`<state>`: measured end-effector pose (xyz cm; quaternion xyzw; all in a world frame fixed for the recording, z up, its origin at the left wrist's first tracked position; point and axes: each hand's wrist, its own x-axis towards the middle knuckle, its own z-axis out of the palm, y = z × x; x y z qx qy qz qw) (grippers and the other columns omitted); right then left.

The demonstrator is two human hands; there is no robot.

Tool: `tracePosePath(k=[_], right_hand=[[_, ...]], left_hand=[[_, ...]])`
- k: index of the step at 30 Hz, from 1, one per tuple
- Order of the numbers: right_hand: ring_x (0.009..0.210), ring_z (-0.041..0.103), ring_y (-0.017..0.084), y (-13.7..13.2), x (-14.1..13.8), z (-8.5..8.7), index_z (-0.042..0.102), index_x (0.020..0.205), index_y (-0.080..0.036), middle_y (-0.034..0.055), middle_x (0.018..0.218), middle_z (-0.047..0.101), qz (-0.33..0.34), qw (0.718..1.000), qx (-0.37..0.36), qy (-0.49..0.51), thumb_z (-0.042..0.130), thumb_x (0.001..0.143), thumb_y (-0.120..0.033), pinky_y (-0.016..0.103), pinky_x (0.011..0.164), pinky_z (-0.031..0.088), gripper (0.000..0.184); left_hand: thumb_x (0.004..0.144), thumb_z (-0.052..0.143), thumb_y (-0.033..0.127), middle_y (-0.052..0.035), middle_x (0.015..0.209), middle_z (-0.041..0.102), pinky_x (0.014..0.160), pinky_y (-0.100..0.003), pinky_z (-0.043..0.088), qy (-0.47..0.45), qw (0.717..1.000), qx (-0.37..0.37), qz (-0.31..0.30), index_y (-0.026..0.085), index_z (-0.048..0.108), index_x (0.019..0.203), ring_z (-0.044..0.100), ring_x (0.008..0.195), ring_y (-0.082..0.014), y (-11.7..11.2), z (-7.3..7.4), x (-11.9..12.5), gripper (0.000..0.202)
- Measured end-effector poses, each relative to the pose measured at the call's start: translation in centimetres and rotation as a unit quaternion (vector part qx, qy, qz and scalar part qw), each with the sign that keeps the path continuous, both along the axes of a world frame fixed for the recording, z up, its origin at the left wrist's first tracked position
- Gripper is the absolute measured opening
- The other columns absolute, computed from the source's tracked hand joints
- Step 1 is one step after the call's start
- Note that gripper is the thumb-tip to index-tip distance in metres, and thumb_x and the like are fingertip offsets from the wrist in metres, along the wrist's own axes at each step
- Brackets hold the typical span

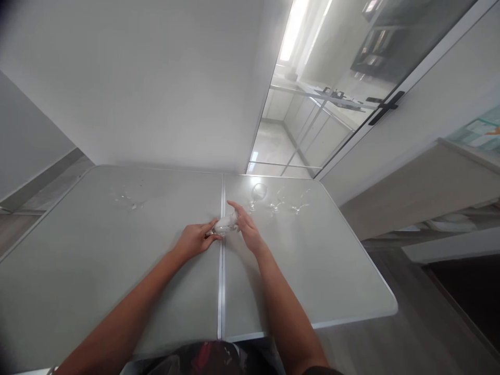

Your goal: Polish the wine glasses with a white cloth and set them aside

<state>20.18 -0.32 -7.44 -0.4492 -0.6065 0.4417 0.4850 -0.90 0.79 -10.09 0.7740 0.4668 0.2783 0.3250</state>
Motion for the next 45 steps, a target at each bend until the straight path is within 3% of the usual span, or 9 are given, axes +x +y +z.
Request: tracePosePath(k=[5, 9, 18, 22, 26, 32, 37, 41, 45], right_hand=[[0.078, 0.062, 0.027, -0.5, 1.7, -0.1, 0.060, 0.136, -0.022, 0.0023, 0.069, 0.061, 0.086, 0.994, -0.005, 0.060, 0.057, 0.083, -0.074, 0.042, 0.078, 0.051, 0.075], [0.070, 0.061, 0.022, -0.4, 1.9, -0.4, 0.050, 0.143, -0.023, -0.0010, 0.070, 0.063, 0.064, 0.987, -0.012, 0.149, 0.078, 0.073, -0.061, 0.037, 0.073, 0.050, 0.084], [0.091, 0.063, 0.018, 1.5, 1.1, -1.7, 0.065, 0.105, -0.023, 0.0021, 0.101, 0.068, -0.183, 0.914, -0.034, 0.360, 0.073, 0.087, -0.039, 0.033, 0.083, 0.049, 0.025], [0.086, 0.061, 0.019, 1.0, -1.6, -2.0, 0.062, 0.089, -0.023, 0.0017, 0.090, 0.064, -0.070, 0.904, -0.100, 0.410, 0.065, 0.092, -0.038, 0.034, 0.080, 0.051, 0.016], [0.085, 0.060, 0.022, 0.0, -4.2, -1.7, 0.056, 0.084, -0.023, 0.0034, 0.087, 0.061, 0.007, 0.903, -0.138, 0.406, 0.050, 0.098, -0.045, 0.038, 0.079, 0.052, 0.027], [0.097, 0.061, 0.025, -0.9, -4.6, -1.7, 0.054, 0.091, -0.025, 0.0040, 0.092, 0.065, -0.036, 0.994, 0.061, 0.079, 0.046, 0.100, -0.041, 0.048, 0.098, 0.046, 0.020], [0.124, 0.053, 0.028, -0.9, -3.7, -0.3, 0.064, 0.105, -0.022, 0.0097, 0.121, 0.067, 0.035, 0.937, 0.228, -0.264, 0.051, 0.097, -0.029, 0.057, 0.120, 0.019, 0.017], [0.093, 0.060, 0.024, -0.6, -2.4, 0.3, 0.067, 0.113, -0.020, 0.0073, 0.100, 0.069, 0.036, 0.981, 0.088, -0.171, 0.051, 0.098, -0.040, 0.040, 0.091, 0.046, 0.029], [0.073, 0.057, 0.018, -0.1, -2.0, -0.2, 0.069, 0.097, -0.019, 0.0025, 0.082, 0.064, 0.029, 0.981, -0.117, 0.150, 0.052, 0.096, -0.052, 0.029, 0.068, 0.046, 0.038]], left_hand=[[0.086, 0.063, 0.060, 0.0005, 0.055, 0.053, 0.049, -0.024, 0.037, -0.159, 0.921, -0.302, -0.186, 0.012, 0.074, 0.089, 0.045, 0.045, -0.0099, 0.4, 1.7, -1.3, 0.049], [0.084, 0.068, 0.059, 0.0025, 0.056, 0.051, 0.046, -0.022, 0.034, -0.257, 0.880, -0.364, -0.166, 0.009, 0.072, 0.108, 0.042, 0.044, -0.0073, 0.5, 1.8, -1.2, 0.055], [0.085, 0.068, 0.057, 0.0050, 0.052, 0.049, 0.049, -0.021, 0.032, -0.338, 0.906, -0.254, -0.036, 0.009, 0.068, 0.123, 0.040, 0.045, -0.0068, 1.0, 0.1, -1.1, 0.062], [0.085, 0.068, 0.059, 0.0035, 0.052, 0.053, 0.047, -0.021, 0.032, -0.337, 0.902, -0.258, -0.075, 0.008, 0.070, 0.111, 0.043, 0.043, -0.0071, 0.8, -0.5, -0.6, 0.057], [0.085, 0.064, 0.062, 0.0020, 0.052, 0.055, 0.046, -0.020, 0.032, -0.347, 0.907, -0.240, -0.005, 0.012, 0.066, 0.079, 0.045, 0.042, -0.0071, 0.7, -1.0, 0.1, 0.050], [0.093, 0.053, 0.053, 0.0018, 0.049, 0.052, 0.047, -0.021, 0.036, -0.264, 0.949, -0.161, 0.063, 0.016, 0.054, 0.062, 0.046, 0.043, -0.0092, 0.8, -2.5, 1.0, 0.048], [0.087, 0.057, 0.030, -0.0059, 0.062, 0.063, 0.058, -0.026, 0.043, -0.023, 0.996, 0.084, 0.021, 0.016, 0.062, 0.068, 0.057, 0.057, -0.0158, 0.9, -2.8, -0.2, 0.024], [0.088, 0.063, 0.036, -0.0066, 0.069, 0.066, 0.060, -0.026, 0.045, 0.035, 0.979, 0.192, -0.064, 0.018, 0.065, 0.077, 0.061, 0.063, -0.0172, 1.1, -2.3, -2.2, 0.021], [0.086, 0.070, 0.045, -0.0019, 0.062, 0.062, 0.056, -0.023, 0.042, -0.042, 0.981, 0.184, -0.051, 0.019, 0.067, 0.077, 0.054, 0.054, -0.0115, 0.7, -2.2, -1.9, 0.028]])
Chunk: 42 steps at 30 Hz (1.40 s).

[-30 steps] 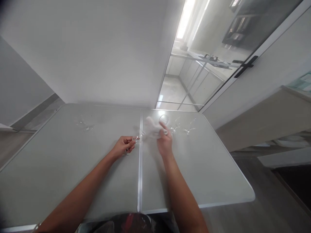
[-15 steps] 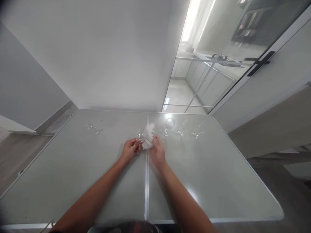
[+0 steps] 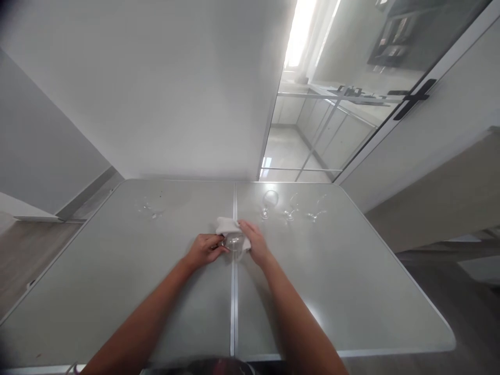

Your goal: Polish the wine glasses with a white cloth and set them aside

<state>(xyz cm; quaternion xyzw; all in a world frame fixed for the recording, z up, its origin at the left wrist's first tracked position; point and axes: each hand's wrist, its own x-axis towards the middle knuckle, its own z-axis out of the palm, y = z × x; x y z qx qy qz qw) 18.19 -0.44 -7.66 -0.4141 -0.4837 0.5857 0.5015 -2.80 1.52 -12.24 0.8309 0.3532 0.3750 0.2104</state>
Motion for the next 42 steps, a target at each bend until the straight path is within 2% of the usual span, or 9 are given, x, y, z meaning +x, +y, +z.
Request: tracePosePath(k=[4, 9, 16, 23, 28, 33, 37, 39, 42], right_hand=[[0.070, 0.056, 0.017, -0.3, -1.7, -1.1, 0.065, 0.096, -0.020, 0.0015, 0.082, 0.061, -0.078, 0.979, -0.064, 0.175, 0.057, 0.093, -0.052, 0.028, 0.065, 0.047, 0.033], [0.077, 0.060, 0.018, -1.4, -3.2, -2.6, 0.062, 0.103, -0.023, 0.0026, 0.086, 0.063, -0.217, 0.971, 0.098, -0.033, 0.049, 0.100, -0.044, 0.030, 0.071, 0.051, 0.025], [0.127, 0.056, 0.026, -0.8, -1.9, -1.3, 0.064, 0.123, -0.023, 0.0094, 0.126, 0.068, -0.041, 0.809, 0.408, -0.420, 0.042, 0.100, -0.021, 0.055, 0.122, 0.021, 0.032], [0.074, 0.060, 0.019, 0.2, -0.7, -1.8, 0.070, 0.089, -0.020, 0.0029, 0.078, 0.067, -0.126, 0.953, 0.127, -0.245, 0.050, 0.097, -0.043, 0.031, 0.072, 0.049, 0.032], [0.069, 0.059, 0.017, 0.3, -1.0, -2.2, 0.068, 0.091, -0.020, 0.0008, 0.080, 0.067, -0.153, 0.984, -0.042, 0.083, 0.068, 0.084, -0.054, 0.027, 0.064, 0.048, 0.034], [0.110, 0.065, 0.026, -1.1, -2.9, -2.4, 0.066, 0.126, -0.023, 0.0088, 0.119, 0.071, -0.143, 0.972, 0.152, -0.112, 0.048, 0.100, -0.041, 0.041, 0.097, 0.051, 0.036], [0.137, 0.051, 0.025, -1.2, -2.9, -2.1, 0.062, 0.134, -0.024, 0.0096, 0.140, 0.061, -0.002, 0.858, 0.377, -0.349, 0.037, 0.098, -0.017, 0.051, 0.119, 0.030, 0.044], [0.135, 0.052, 0.026, -0.9, -2.3, -1.8, 0.062, 0.133, -0.022, 0.0114, 0.138, 0.063, -0.015, 0.834, 0.388, -0.392, 0.038, 0.096, -0.013, 0.053, 0.119, 0.027, 0.045], [0.109, 0.064, 0.026, -0.4, -1.4, -1.4, 0.066, 0.123, -0.020, 0.0108, 0.115, 0.071, -0.084, 0.888, 0.280, -0.354, 0.041, 0.098, -0.021, 0.046, 0.105, 0.043, 0.035]], left_hand=[[0.079, 0.073, 0.054, 0.0011, 0.051, 0.053, 0.049, -0.022, 0.037, -0.200, 0.958, -0.205, 0.030, 0.016, 0.064, 0.067, 0.045, 0.047, -0.0089, -0.7, 0.2, 2.3, 0.042], [0.086, 0.063, 0.059, 0.0034, 0.051, 0.046, 0.045, -0.022, 0.033, -0.326, 0.883, -0.326, 0.087, 0.015, 0.063, 0.073, 0.041, 0.044, -0.0082, -0.6, 0.3, 3.4, 0.046], [0.083, 0.061, 0.030, -0.0030, 0.056, 0.059, 0.052, -0.024, 0.037, 0.017, 0.992, -0.058, 0.112, 0.016, 0.059, 0.059, 0.052, 0.051, -0.0131, 0.1, -0.9, 1.7, 0.028], [0.092, 0.060, 0.038, -0.0065, 0.067, 0.067, 0.055, -0.024, 0.042, 0.137, 0.984, 0.107, 0.045, 0.018, 0.069, 0.081, 0.061, 0.059, -0.0155, -0.9, -0.5, 1.6, 0.025], [0.090, 0.061, 0.052, -0.0003, 0.057, 0.059, 0.052, -0.022, 0.041, -0.117, 0.981, -0.089, 0.124, 0.017, 0.064, 0.070, 0.052, 0.050, -0.0112, -0.6, 0.4, 1.8, 0.040], [0.088, 0.061, 0.051, 0.0019, 0.050, 0.050, 0.045, -0.021, 0.034, -0.182, 0.939, -0.238, 0.168, 0.017, 0.054, 0.058, 0.045, 0.045, -0.0100, 0.4, 0.3, 1.5, 0.046], [0.080, 0.067, 0.034, -0.0035, 0.056, 0.059, 0.053, -0.026, 0.040, -0.079, 0.982, -0.133, 0.109, 0.016, 0.063, 0.064, 0.053, 0.053, -0.0150, 0.2, -0.2, 1.7, 0.024], [0.077, 0.070, 0.032, -0.0045, 0.056, 0.060, 0.055, -0.026, 0.040, -0.043, 0.989, -0.099, 0.106, 0.017, 0.064, 0.064, 0.053, 0.052, -0.0152, -0.2, -0.2, 1.7, 0.020], [0.081, 0.070, 0.037, -0.0033, 0.059, 0.061, 0.055, -0.024, 0.037, 0.022, 0.995, -0.054, 0.084, 0.020, 0.069, 0.072, 0.053, 0.052, -0.0140, -0.8, -0.1, 1.6, 0.019]])
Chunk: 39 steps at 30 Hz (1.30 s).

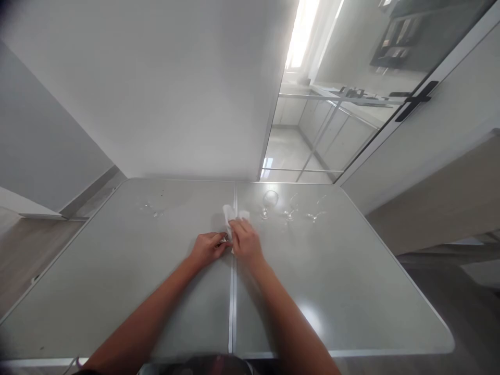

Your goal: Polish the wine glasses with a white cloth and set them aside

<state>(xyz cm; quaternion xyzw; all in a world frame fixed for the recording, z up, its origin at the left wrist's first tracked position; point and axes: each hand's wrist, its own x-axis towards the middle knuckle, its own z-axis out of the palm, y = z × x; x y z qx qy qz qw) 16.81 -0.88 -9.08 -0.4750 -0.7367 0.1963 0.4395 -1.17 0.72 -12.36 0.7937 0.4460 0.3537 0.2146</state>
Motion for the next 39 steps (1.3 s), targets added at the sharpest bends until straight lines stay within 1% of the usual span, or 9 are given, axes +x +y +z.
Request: tracePosePath(k=[4, 9, 12, 16, 24, 29, 33, 36, 39], right_hand=[[0.073, 0.060, 0.018, 0.5, 0.8, 0.1, 0.070, 0.103, -0.021, 0.0020, 0.082, 0.066, -0.040, 0.954, -0.156, 0.252, 0.048, 0.099, -0.042, 0.030, 0.070, 0.049, 0.031], [0.072, 0.060, 0.015, 0.7, 0.1, -0.6, 0.065, 0.109, -0.025, -0.0003, 0.090, 0.067, -0.109, 0.828, -0.170, 0.523, 0.063, 0.090, -0.051, 0.025, 0.066, 0.049, 0.033], [0.091, 0.064, 0.019, 0.0, -1.5, -1.0, 0.063, 0.121, -0.023, 0.0047, 0.107, 0.069, -0.093, 0.849, -0.189, 0.485, 0.062, 0.091, -0.053, 0.029, 0.079, 0.053, 0.043], [0.122, 0.057, 0.023, -1.2, -3.1, -0.9, 0.052, 0.140, -0.023, 0.0074, 0.128, 0.063, 0.000, 0.915, -0.190, 0.355, 0.054, 0.096, -0.050, 0.035, 0.105, 0.045, 0.052], [0.086, 0.060, 0.020, -0.2, -1.1, -0.7, 0.062, 0.110, -0.020, 0.0027, 0.095, 0.066, 0.032, 0.965, -0.167, 0.198, 0.060, 0.092, -0.034, 0.031, 0.080, 0.048, 0.023], [0.078, 0.057, 0.018, 0.2, -0.7, -0.6, 0.064, 0.093, -0.019, 0.0003, 0.081, 0.063, 0.053, 0.941, -0.213, 0.256, 0.068, 0.087, -0.040, 0.028, 0.072, 0.047, 0.022], [0.074, 0.060, 0.017, -0.2, -1.3, -0.7, 0.067, 0.099, -0.018, 0.0030, 0.084, 0.067, 0.108, 0.851, -0.316, 0.406, 0.073, 0.083, -0.051, 0.028, 0.069, 0.050, 0.037], [0.066, 0.058, 0.017, -0.7, -1.5, -0.8, 0.068, 0.097, -0.017, 0.0046, 0.079, 0.067, 0.138, 0.806, -0.388, 0.425, 0.070, 0.084, -0.059, 0.028, 0.062, 0.048, 0.045], [0.068, 0.059, 0.018, -0.9, -1.6, -0.7, 0.066, 0.098, -0.017, 0.0047, 0.079, 0.067, 0.161, 0.842, -0.379, 0.349, 0.063, 0.089, -0.059, 0.029, 0.064, 0.048, 0.043]], left_hand=[[0.082, 0.072, 0.041, -0.0009, 0.059, 0.060, 0.057, -0.023, 0.036, -0.019, 0.999, -0.027, -0.027, 0.019, 0.069, 0.071, 0.051, 0.053, -0.0118, -0.3, 0.1, 0.1, 0.025], [0.089, 0.060, 0.056, 0.0011, 0.054, 0.053, 0.053, -0.023, 0.037, -0.248, 0.948, -0.201, -0.016, 0.015, 0.067, 0.073, 0.046, 0.049, -0.0102, -0.3, 0.4, 1.9, 0.045], [0.092, 0.055, 0.056, -0.0014, 0.061, 0.059, 0.057, -0.024, 0.042, -0.310, 0.921, -0.236, 0.000, 0.014, 0.066, 0.074, 0.051, 0.055, -0.0118, -0.4, 0.2, 2.8, 0.047], [0.089, 0.059, 0.045, -0.0008, 0.064, 0.061, 0.062, -0.024, 0.044, -0.277, 0.939, -0.199, 0.037, 0.015, 0.069, 0.071, 0.053, 0.062, -0.0138, -0.5, -0.1, 2.4, 0.037], [0.088, 0.055, 0.033, 0.0005, 0.060, 0.060, 0.056, -0.023, 0.038, -0.214, 0.962, -0.167, 0.034, 0.014, 0.071, 0.067, 0.050, 0.057, -0.0123, -0.3, 1.0, 1.2, 0.033], [0.089, 0.058, 0.032, -0.0007, 0.064, 0.064, 0.061, -0.025, 0.040, -0.155, 0.983, -0.078, 0.056, 0.018, 0.073, 0.072, 0.054, 0.060, -0.0130, -0.4, 1.3, 0.9, 0.027], [0.079, 0.076, 0.040, -0.0022, 0.078, 0.068, 0.065, -0.024, 0.045, -0.264, 0.951, -0.065, 0.146, 0.020, 0.069, 0.089, 0.059, 0.070, -0.0142, -0.2, 1.4, 0.7, 0.023], [0.073, 0.081, 0.048, -0.0087, 0.106, 0.070, 0.075, -0.027, 0.051, -0.396, 0.904, -0.154, 0.046, 0.022, 0.057, 0.123, 0.066, 0.090, -0.0184, 0.0, 1.6, 0.7, 0.061], [0.081, 0.073, 0.055, -0.0173, 0.122, 0.067, 0.082, -0.034, 0.054, -0.449, 0.856, -0.246, -0.069, 0.020, 0.044, 0.139, 0.068, 0.095, -0.0221, -0.1, 1.7, 0.7, 0.074]])
